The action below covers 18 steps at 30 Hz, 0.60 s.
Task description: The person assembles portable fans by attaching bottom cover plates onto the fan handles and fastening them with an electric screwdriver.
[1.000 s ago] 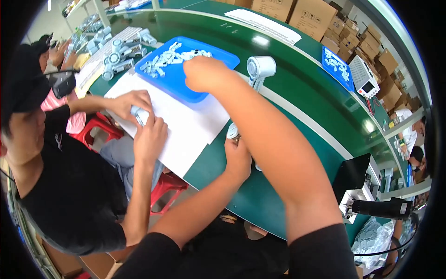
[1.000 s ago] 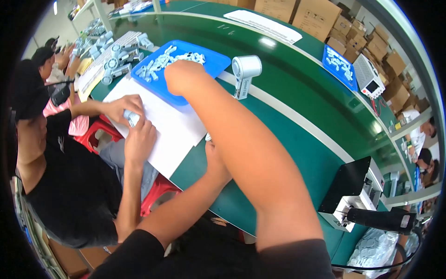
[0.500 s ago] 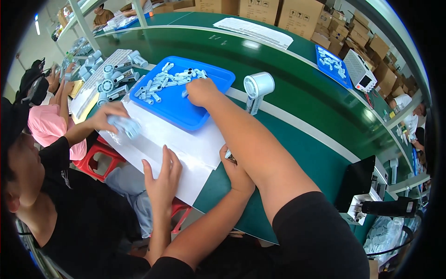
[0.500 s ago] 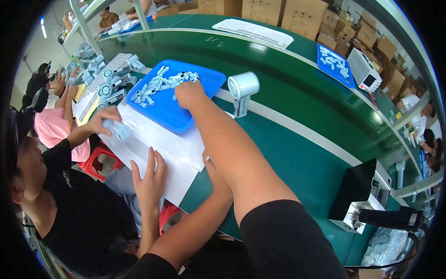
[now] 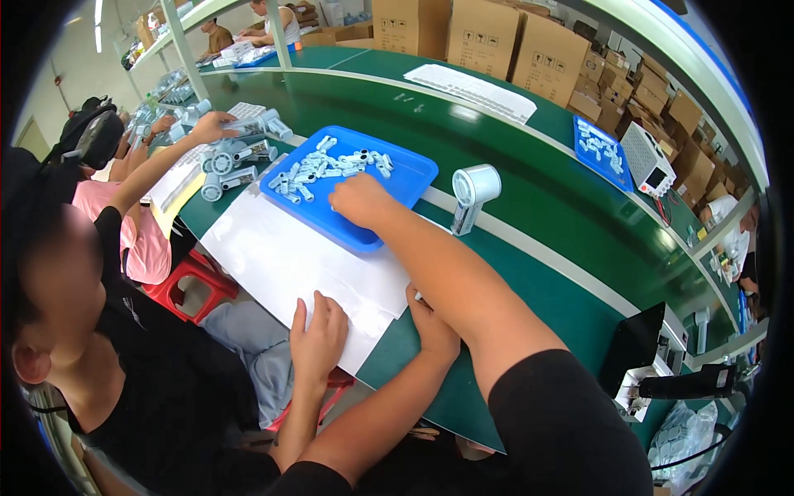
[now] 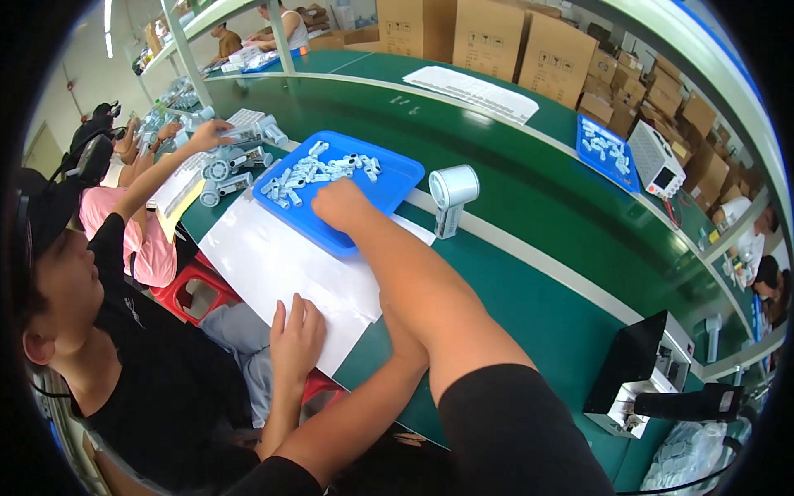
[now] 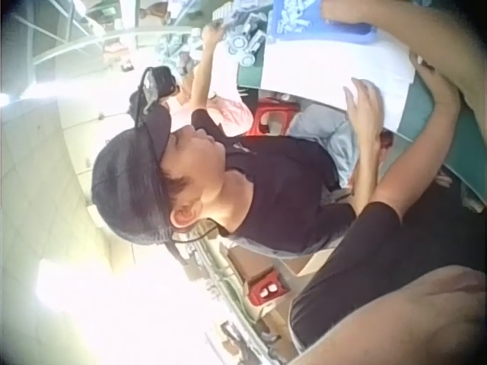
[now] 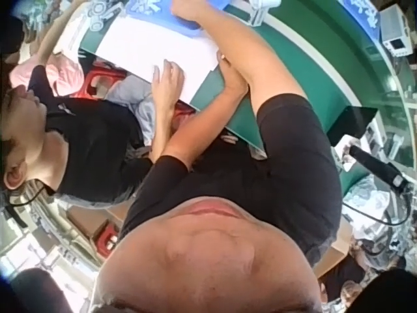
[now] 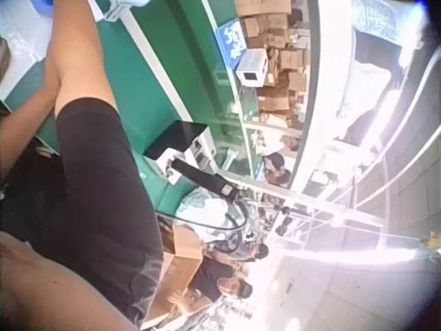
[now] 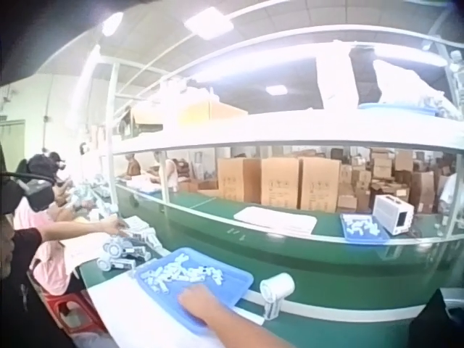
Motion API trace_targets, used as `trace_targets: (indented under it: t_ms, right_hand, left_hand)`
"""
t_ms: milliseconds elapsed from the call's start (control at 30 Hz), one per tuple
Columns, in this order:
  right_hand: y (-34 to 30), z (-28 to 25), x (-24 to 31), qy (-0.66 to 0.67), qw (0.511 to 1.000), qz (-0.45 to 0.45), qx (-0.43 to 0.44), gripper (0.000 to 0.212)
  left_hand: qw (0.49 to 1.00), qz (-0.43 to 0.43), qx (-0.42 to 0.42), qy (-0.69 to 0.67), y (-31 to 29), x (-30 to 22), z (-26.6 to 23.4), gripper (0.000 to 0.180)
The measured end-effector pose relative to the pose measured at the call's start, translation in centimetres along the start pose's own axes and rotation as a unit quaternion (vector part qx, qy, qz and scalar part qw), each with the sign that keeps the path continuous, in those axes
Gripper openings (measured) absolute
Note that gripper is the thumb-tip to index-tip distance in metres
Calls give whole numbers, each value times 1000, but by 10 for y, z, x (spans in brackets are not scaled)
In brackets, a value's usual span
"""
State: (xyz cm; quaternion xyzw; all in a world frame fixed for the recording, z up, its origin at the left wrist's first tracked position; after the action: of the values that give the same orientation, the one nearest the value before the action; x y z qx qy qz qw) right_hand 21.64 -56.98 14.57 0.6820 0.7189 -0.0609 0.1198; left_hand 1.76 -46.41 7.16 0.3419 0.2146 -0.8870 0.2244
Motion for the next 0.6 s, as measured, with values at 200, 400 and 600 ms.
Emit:
trace_targets:
  t_ms: [200, 400, 600]
  right_hand:
    - [-69, -132, 29, 210, 956, 53, -196, 35]
    - [-241, -199, 68, 385, 758, 185, -492, 22]
    - [-400, -133, 142, 466, 534, 321, -628, 22]
  left_hand:
    - [997, 38, -18, 61, 2, -14, -3, 32]
    - [991, -42, -82, 99, 3, -16, -15, 39]
    - [985, -103, -5, 138, -51, -25, -16, 45]
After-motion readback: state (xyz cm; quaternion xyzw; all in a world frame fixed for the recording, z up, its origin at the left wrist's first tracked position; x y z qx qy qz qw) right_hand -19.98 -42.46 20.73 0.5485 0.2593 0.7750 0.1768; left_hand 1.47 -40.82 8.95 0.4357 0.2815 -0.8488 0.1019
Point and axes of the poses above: each hand's wrist, its own y-axis towards the middle knuckle, its own z-axis out of the palm, x = y × z, the point moved 10 cm from there along y, towards the middle knuckle, and after that the axes turned 15 degrees about -z, right-handed, at the moved point
